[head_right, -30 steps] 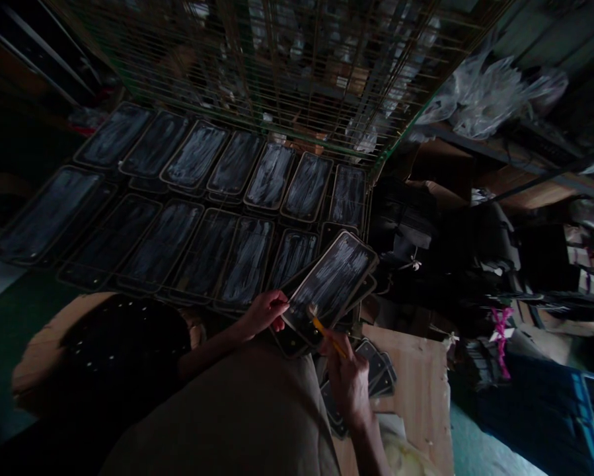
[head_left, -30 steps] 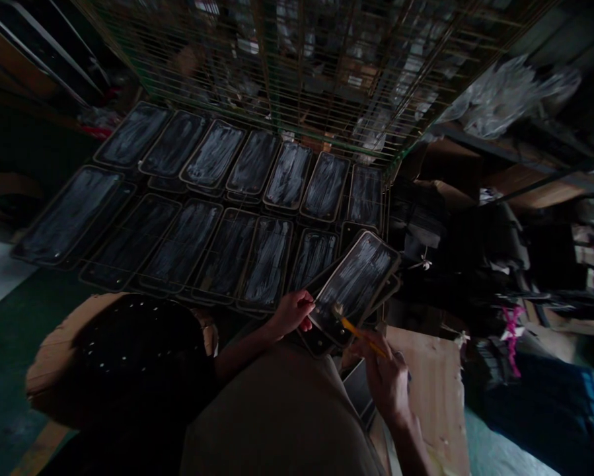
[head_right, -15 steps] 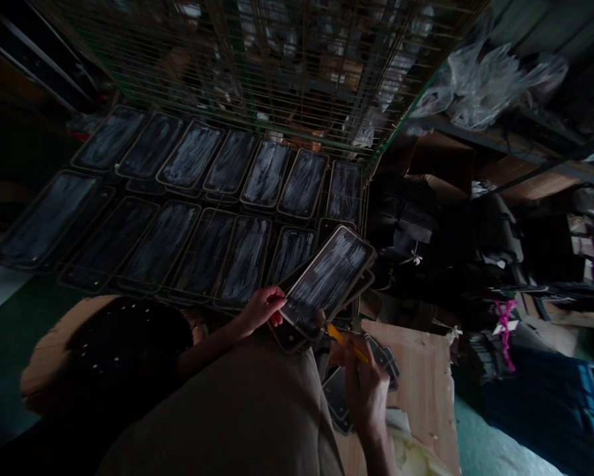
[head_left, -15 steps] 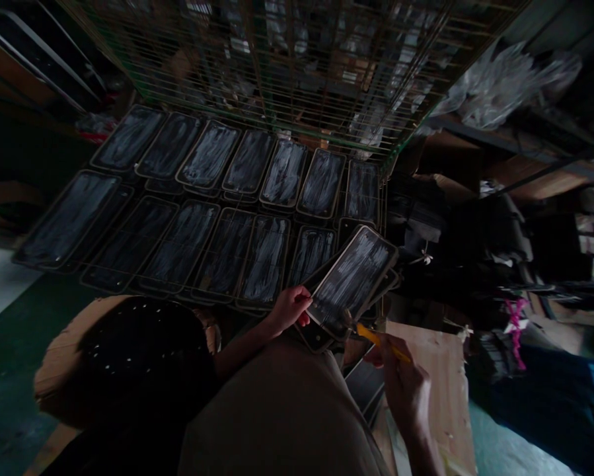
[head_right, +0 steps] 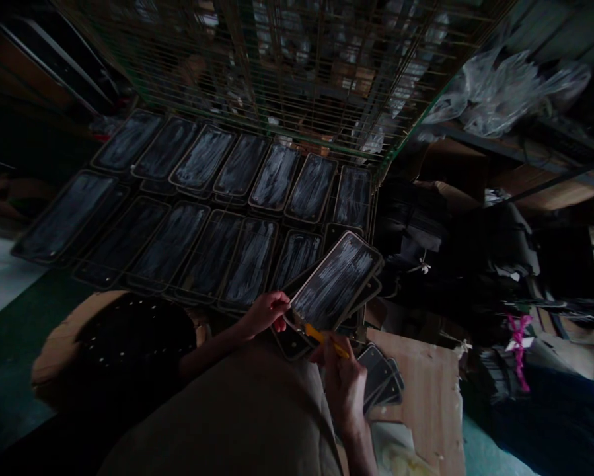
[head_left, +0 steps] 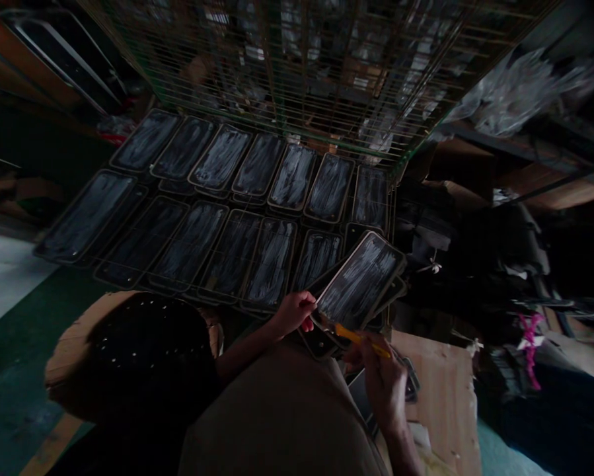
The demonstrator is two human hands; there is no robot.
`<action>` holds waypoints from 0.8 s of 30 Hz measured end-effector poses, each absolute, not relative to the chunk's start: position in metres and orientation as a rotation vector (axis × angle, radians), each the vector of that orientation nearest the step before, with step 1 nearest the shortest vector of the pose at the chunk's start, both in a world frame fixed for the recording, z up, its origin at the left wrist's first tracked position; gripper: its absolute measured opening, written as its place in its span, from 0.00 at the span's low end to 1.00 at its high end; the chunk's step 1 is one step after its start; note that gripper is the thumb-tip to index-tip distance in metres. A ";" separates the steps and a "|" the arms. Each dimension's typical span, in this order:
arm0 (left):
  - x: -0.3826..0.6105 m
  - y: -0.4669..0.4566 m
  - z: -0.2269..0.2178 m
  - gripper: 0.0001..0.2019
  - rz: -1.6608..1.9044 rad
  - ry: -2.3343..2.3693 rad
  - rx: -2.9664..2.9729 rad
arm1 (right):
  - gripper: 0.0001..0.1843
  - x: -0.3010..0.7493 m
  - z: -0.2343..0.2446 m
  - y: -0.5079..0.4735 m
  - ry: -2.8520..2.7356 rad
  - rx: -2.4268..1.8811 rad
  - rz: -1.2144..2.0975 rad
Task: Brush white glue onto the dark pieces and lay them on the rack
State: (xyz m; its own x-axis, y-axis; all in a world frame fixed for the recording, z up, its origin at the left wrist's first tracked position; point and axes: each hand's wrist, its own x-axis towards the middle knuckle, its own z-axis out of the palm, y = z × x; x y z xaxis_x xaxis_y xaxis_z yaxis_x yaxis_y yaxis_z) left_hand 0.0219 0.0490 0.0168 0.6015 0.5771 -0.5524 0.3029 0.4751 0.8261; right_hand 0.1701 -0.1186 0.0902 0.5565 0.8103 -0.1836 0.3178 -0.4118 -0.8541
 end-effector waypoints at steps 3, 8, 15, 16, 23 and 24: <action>0.023 0.049 0.014 0.07 0.179 0.966 1.145 | 0.16 0.168 0.078 -0.109 -0.857 -1.945 0.757; 0.023 0.047 0.011 0.12 0.227 0.917 1.126 | 0.19 0.204 0.054 -0.089 -0.769 -1.921 0.599; 0.022 0.047 0.007 0.16 0.272 0.929 1.135 | 0.19 0.254 0.040 -0.036 -0.738 -1.885 0.244; 0.022 0.047 0.006 0.16 0.266 0.933 1.138 | 0.19 0.259 0.040 -0.028 -0.708 -1.865 0.227; 0.024 0.048 0.011 0.15 0.272 0.934 1.165 | 0.20 0.253 0.043 -0.008 -0.632 -1.733 0.312; 0.024 0.047 0.012 0.15 0.285 0.932 1.167 | 0.20 0.248 0.044 -0.014 -0.640 -1.739 0.373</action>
